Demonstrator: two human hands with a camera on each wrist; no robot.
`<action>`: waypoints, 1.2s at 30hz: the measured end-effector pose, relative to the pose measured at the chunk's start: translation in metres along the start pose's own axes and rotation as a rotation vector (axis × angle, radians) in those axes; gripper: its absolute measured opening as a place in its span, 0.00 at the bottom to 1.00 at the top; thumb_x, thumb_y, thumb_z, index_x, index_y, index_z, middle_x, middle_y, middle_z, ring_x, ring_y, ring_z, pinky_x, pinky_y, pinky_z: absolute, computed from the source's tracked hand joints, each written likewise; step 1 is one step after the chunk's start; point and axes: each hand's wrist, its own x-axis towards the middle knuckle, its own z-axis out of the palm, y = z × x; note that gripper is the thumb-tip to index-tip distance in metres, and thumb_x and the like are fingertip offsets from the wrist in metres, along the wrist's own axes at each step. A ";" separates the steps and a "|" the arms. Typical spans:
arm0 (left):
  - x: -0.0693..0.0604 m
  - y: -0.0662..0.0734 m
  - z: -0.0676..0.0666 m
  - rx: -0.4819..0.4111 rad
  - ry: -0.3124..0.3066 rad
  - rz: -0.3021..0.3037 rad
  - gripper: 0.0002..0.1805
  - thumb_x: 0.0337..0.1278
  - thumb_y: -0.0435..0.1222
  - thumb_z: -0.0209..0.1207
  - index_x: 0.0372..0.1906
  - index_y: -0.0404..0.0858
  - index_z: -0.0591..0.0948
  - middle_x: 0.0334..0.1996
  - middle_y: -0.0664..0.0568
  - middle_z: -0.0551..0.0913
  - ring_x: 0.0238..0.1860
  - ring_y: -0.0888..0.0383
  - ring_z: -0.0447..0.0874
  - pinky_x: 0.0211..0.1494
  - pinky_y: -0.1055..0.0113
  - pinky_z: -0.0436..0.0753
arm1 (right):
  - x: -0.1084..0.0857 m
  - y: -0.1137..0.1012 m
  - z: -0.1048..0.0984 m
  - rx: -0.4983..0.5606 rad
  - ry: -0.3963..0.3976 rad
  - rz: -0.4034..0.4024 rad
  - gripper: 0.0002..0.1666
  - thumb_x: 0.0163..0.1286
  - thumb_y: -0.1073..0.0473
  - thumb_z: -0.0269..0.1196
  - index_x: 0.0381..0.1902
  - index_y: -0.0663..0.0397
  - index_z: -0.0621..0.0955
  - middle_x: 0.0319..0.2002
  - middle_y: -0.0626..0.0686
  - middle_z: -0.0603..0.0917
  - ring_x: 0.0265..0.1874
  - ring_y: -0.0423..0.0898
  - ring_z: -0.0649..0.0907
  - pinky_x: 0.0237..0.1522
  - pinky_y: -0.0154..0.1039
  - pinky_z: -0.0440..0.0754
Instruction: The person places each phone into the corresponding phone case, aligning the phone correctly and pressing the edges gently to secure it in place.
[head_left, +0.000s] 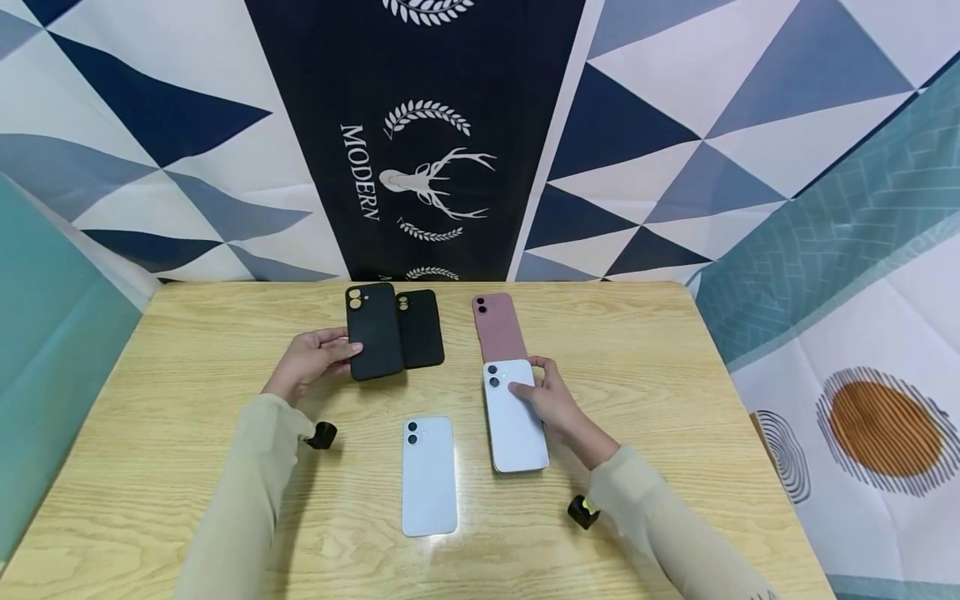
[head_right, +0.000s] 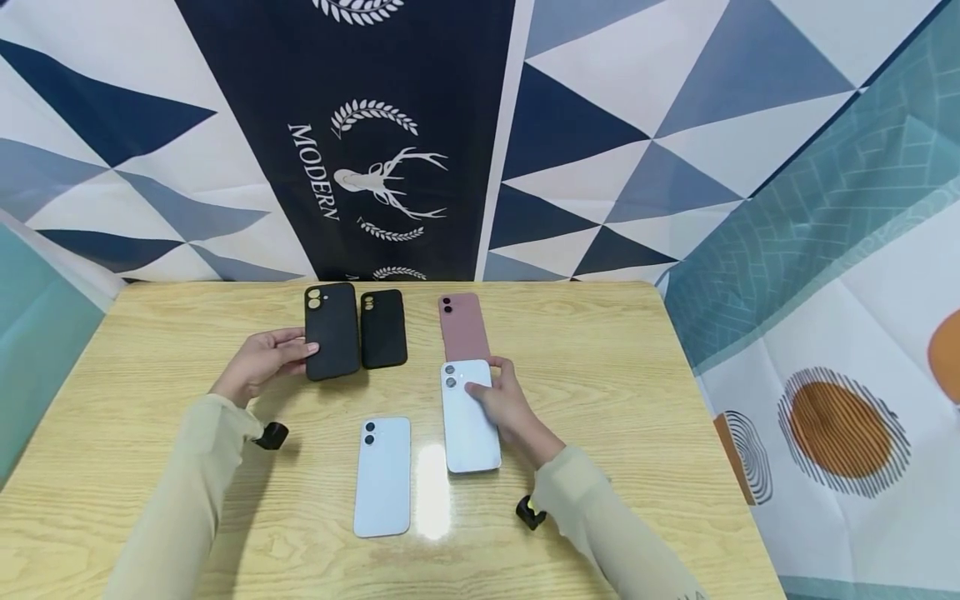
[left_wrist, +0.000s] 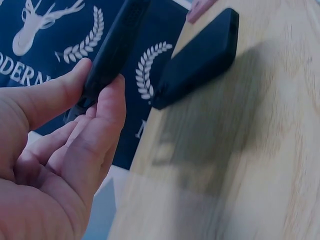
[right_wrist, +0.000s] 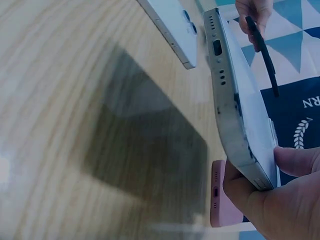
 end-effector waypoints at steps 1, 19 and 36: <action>0.000 0.001 0.002 -0.007 -0.001 0.005 0.36 0.57 0.37 0.62 0.68 0.29 0.61 0.38 0.61 0.79 0.31 0.72 0.81 0.42 0.73 0.84 | 0.001 -0.001 0.000 0.006 -0.001 0.001 0.33 0.68 0.64 0.55 0.66 0.58 0.53 0.47 0.65 0.77 0.28 0.41 0.82 0.31 0.34 0.81; -0.016 0.018 0.033 -0.056 -0.033 0.051 0.33 0.57 0.33 0.61 0.66 0.29 0.64 0.35 0.60 0.79 0.32 0.71 0.81 0.46 0.68 0.84 | 0.008 -0.018 0.003 0.003 -0.002 -0.007 0.34 0.69 0.62 0.55 0.67 0.61 0.53 0.51 0.66 0.75 0.36 0.44 0.81 0.38 0.34 0.80; -0.019 0.023 0.050 -0.032 -0.052 0.054 0.33 0.56 0.33 0.62 0.66 0.32 0.65 0.51 0.45 0.75 0.32 0.70 0.81 0.48 0.65 0.84 | 0.011 -0.030 0.005 0.008 -0.015 0.012 0.30 0.70 0.61 0.53 0.65 0.67 0.58 0.54 0.65 0.74 0.39 0.44 0.80 0.42 0.35 0.80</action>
